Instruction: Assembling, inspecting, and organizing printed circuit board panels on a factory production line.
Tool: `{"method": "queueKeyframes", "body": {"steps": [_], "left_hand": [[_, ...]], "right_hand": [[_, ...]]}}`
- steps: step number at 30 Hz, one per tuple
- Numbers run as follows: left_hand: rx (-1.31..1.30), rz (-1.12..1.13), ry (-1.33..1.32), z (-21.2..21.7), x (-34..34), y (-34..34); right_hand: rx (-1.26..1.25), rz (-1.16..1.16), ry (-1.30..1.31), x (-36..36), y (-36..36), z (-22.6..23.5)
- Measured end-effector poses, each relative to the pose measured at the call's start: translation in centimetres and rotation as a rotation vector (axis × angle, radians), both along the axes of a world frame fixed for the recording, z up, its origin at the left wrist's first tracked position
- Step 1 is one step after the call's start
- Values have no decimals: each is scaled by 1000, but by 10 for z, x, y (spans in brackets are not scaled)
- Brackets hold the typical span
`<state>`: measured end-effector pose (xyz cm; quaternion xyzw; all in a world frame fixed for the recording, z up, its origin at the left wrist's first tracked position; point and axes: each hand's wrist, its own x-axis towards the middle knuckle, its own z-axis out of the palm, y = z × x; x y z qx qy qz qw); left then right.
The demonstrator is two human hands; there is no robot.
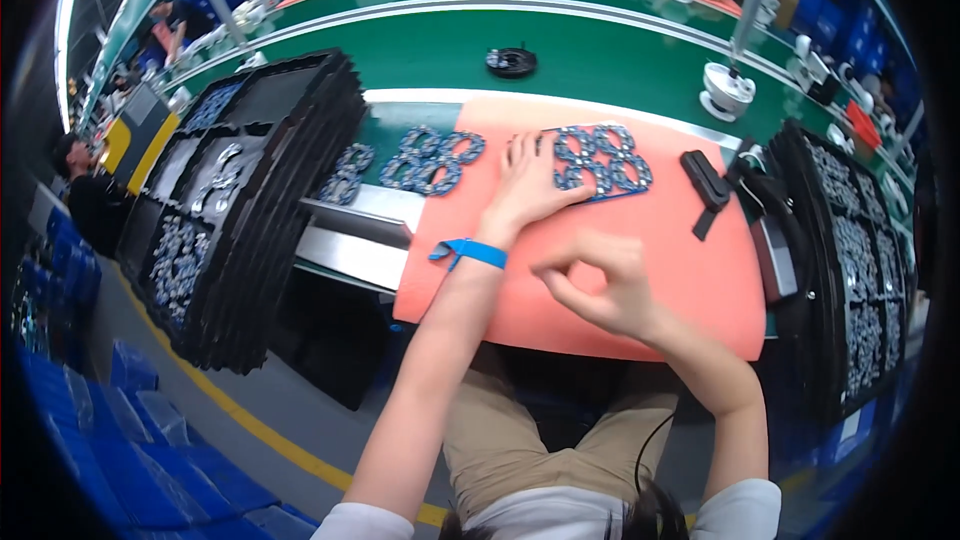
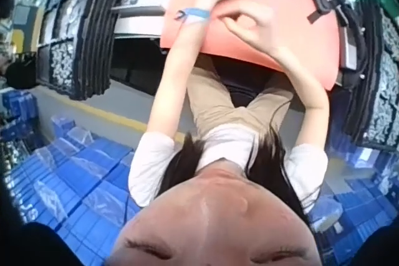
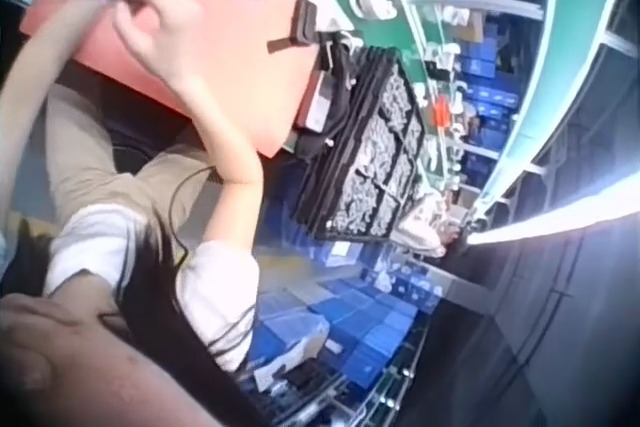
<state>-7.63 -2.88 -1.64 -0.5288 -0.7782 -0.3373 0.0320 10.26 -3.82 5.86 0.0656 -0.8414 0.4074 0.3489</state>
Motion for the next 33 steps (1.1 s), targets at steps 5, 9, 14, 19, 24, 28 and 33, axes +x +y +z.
{"method": "queueKeyframes", "body": {"steps": [5,9,14,19,24,28,33], "left_hand": [[-107,-31,1,-2,-2,-6],[-113,-46,-8,-1,3,0],[-38,-19,84,1,3,3],[126,312,56,-13,-11,5],[44,354,93,-11,-7,8],[276,291,-214,-4,-12,7],[700,17,-580,-15,-39,5]], "right_hand": [[-247,-49,-157,105,-6,-49],[-495,-268,-282,162,-28,-94],[-551,-567,-544,187,-41,-183],[-77,-521,-656,171,-27,-200],[-332,401,-882,131,-23,-83],[-303,661,-677,96,4,0],[-33,-247,-199,5,68,0]]}}
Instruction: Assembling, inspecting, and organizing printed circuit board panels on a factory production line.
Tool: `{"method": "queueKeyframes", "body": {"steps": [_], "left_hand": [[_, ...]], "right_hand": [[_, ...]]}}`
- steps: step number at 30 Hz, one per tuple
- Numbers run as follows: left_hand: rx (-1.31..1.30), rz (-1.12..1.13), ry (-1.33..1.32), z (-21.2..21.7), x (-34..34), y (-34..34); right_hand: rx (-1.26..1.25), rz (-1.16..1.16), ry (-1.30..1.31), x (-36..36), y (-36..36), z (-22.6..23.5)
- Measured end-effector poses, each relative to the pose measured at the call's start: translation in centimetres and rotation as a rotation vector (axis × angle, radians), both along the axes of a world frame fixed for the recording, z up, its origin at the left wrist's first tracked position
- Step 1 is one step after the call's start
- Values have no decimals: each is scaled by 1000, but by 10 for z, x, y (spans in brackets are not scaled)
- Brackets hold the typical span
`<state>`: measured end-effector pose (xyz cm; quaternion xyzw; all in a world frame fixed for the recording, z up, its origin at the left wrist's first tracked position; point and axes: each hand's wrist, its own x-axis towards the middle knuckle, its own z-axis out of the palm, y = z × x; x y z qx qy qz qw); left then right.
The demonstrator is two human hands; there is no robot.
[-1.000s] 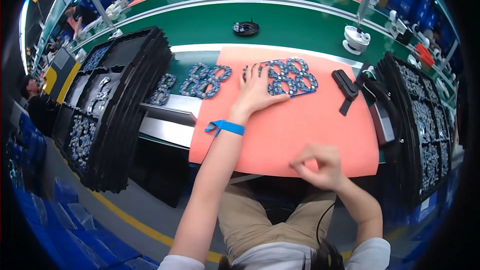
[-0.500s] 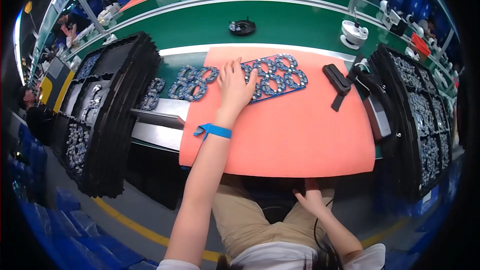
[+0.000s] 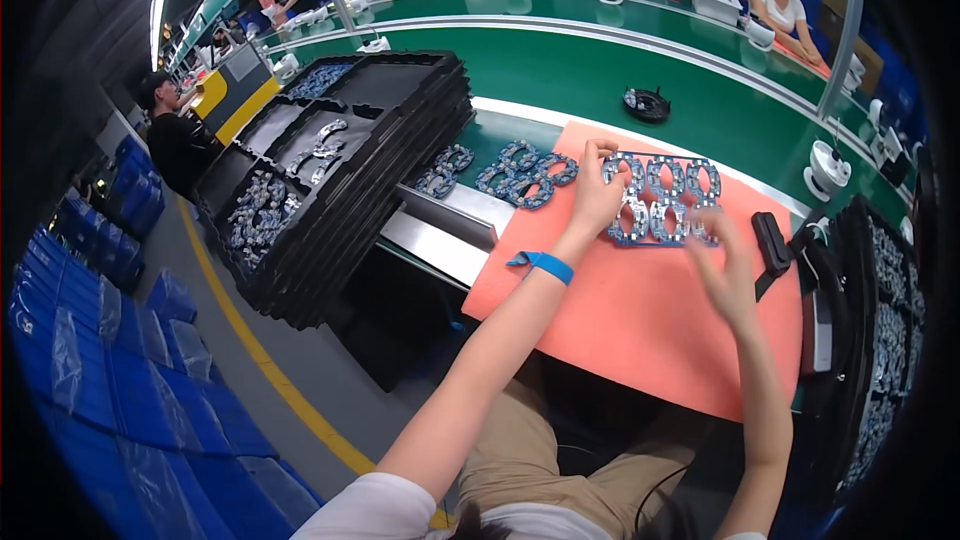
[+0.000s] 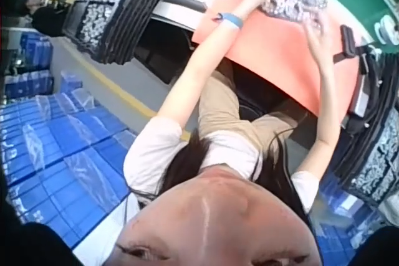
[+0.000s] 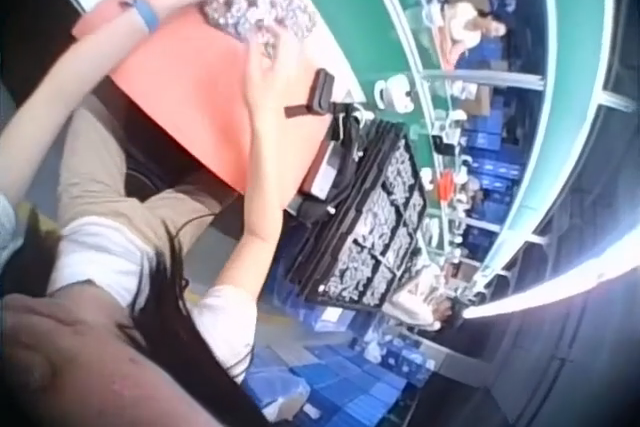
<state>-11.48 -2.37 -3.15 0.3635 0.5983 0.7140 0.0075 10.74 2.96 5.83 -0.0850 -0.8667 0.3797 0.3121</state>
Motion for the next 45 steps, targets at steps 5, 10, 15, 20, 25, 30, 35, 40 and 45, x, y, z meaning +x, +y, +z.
{"method": "queueKeyframes", "body": {"steps": [5,10,15,20,25,30,35,40,45], "left_hand": [[266,-288,-347,28,16,8],[316,-468,-439,37,9,-11],[236,-559,-478,33,0,-9],[295,-689,-859,42,20,-7],[294,-636,-684,36,41,1],[311,-602,-828,37,25,-10],[-59,-758,-990,44,27,-21],[-131,-974,-931,43,46,-21],[-275,-967,-831,38,63,-16]], "right_hand": [[239,-492,207,-44,132,-59],[-778,-100,70,-49,125,-64],[-981,-30,155,-41,119,-48],[-1419,82,349,-41,103,-55],[-1307,213,104,-42,66,-46],[-799,106,130,-39,112,-53],[-146,-114,187,-19,118,-24],[223,46,149,-24,104,-20],[381,65,-171,-19,101,-30]]}}
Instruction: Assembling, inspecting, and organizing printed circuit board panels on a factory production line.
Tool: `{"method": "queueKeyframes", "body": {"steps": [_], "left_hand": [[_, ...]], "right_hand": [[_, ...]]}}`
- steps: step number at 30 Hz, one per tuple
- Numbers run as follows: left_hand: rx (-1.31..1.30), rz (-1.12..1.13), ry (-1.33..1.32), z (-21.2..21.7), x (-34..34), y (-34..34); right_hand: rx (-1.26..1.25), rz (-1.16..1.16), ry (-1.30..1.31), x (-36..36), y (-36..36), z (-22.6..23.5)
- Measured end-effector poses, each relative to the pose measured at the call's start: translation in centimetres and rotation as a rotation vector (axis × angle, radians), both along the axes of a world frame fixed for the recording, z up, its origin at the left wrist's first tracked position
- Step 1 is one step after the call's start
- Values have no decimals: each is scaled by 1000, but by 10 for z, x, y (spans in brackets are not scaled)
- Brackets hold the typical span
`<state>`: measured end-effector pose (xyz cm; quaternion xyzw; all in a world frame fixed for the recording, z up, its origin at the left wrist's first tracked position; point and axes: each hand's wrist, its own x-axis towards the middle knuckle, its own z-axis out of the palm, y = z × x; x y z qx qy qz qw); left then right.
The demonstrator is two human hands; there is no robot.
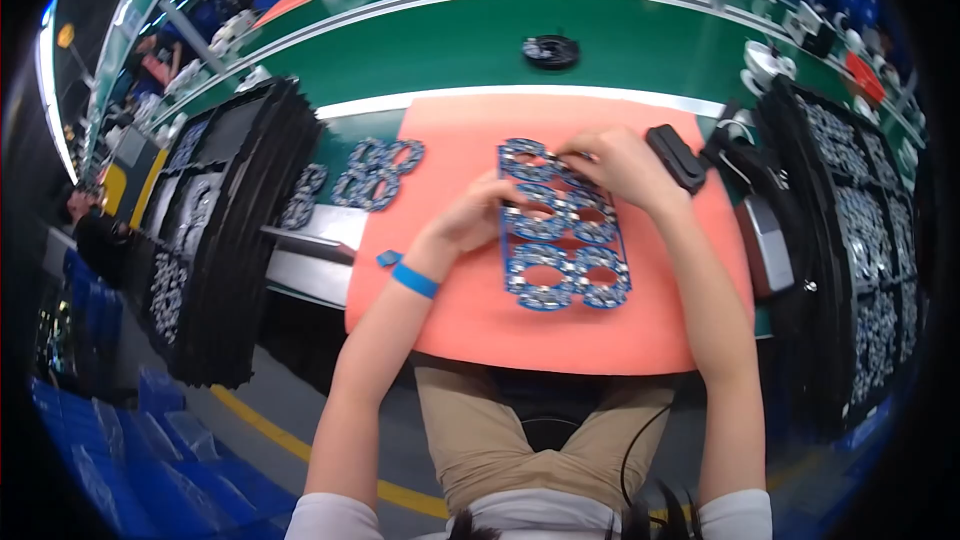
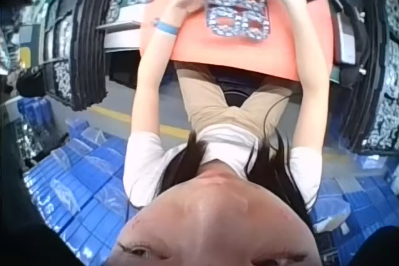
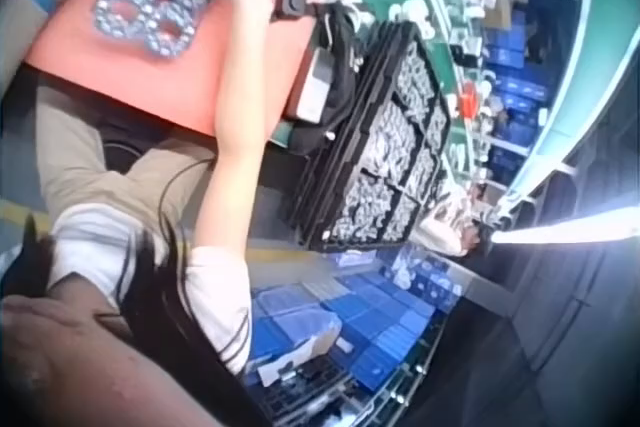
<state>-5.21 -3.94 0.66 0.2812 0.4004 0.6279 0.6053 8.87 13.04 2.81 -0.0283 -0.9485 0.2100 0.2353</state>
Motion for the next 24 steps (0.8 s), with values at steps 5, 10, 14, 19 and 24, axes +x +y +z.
{"method": "queueKeyframes", "body": {"steps": [5,10,14,19,24], "left_hand": [[-56,-53,24,0,8,3],[-59,-44,38,10,7,1],[-78,-7,45,13,5,2],[-56,-23,41,13,6,6],[-63,-51,54,6,0,6]], "right_hand": [[-64,-61,-70,8,-5,5],[11,-49,-71,4,-4,5],[-128,-27,-41,-1,2,-1],[-215,87,-117,8,13,4],[-116,37,-44,9,18,-3]]}}
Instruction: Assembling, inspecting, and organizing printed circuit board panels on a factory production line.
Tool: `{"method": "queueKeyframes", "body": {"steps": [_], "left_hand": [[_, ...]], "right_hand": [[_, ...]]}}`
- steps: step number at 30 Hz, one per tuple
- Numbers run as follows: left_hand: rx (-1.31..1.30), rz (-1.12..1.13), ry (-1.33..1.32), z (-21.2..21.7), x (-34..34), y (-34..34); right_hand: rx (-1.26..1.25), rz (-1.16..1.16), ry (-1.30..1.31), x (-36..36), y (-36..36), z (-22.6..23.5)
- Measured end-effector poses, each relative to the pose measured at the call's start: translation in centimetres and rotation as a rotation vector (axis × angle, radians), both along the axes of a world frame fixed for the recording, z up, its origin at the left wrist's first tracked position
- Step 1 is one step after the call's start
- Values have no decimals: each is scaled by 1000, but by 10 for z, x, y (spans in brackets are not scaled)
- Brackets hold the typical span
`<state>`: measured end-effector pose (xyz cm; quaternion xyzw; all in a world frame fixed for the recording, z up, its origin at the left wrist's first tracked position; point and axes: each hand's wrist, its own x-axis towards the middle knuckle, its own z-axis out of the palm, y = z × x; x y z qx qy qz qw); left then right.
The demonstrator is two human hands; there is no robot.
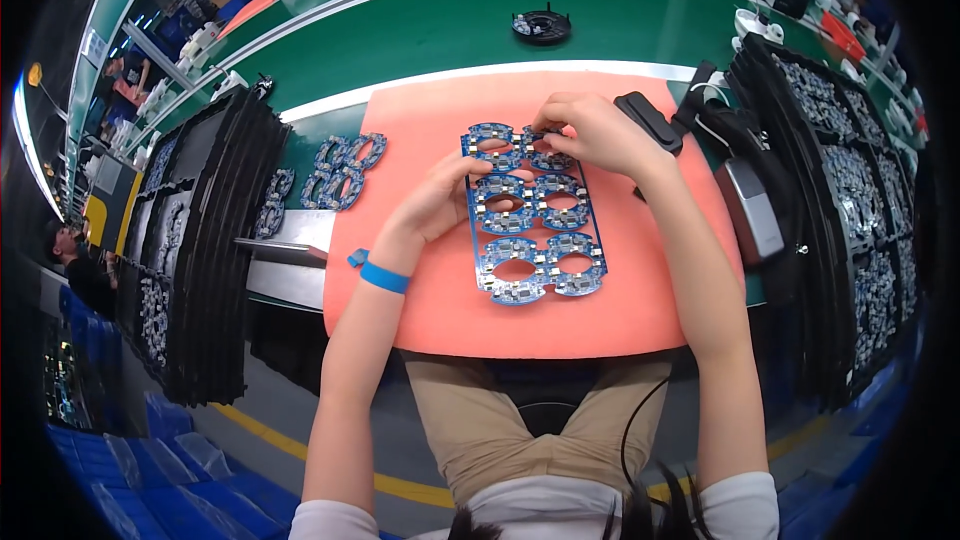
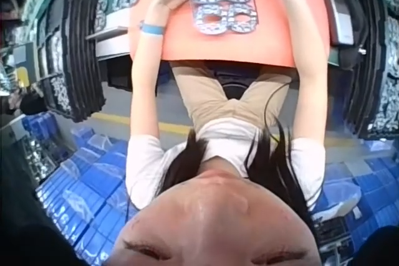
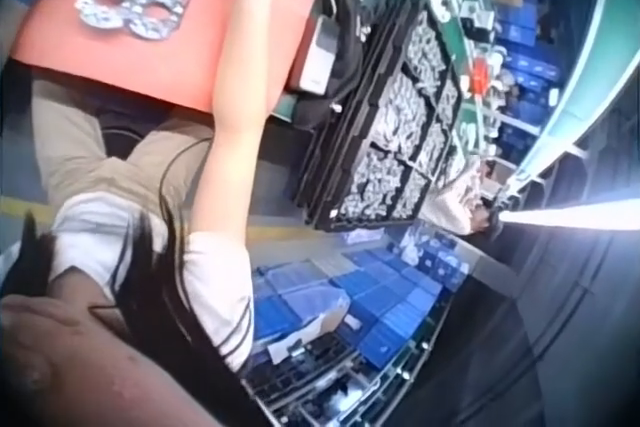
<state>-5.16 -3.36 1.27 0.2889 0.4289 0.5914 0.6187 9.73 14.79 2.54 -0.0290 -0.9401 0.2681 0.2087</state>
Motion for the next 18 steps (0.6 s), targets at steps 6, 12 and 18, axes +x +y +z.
{"method": "queueKeyframes", "body": {"steps": [6,12,18], "left_hand": [[-12,11,43,2,1,0],[-4,12,58,2,-2,-1],[19,34,62,0,0,3]], "right_hand": [[165,-72,-61,1,5,-4],[-133,-51,-73,4,5,4],[44,-11,-6,8,14,-1]]}}
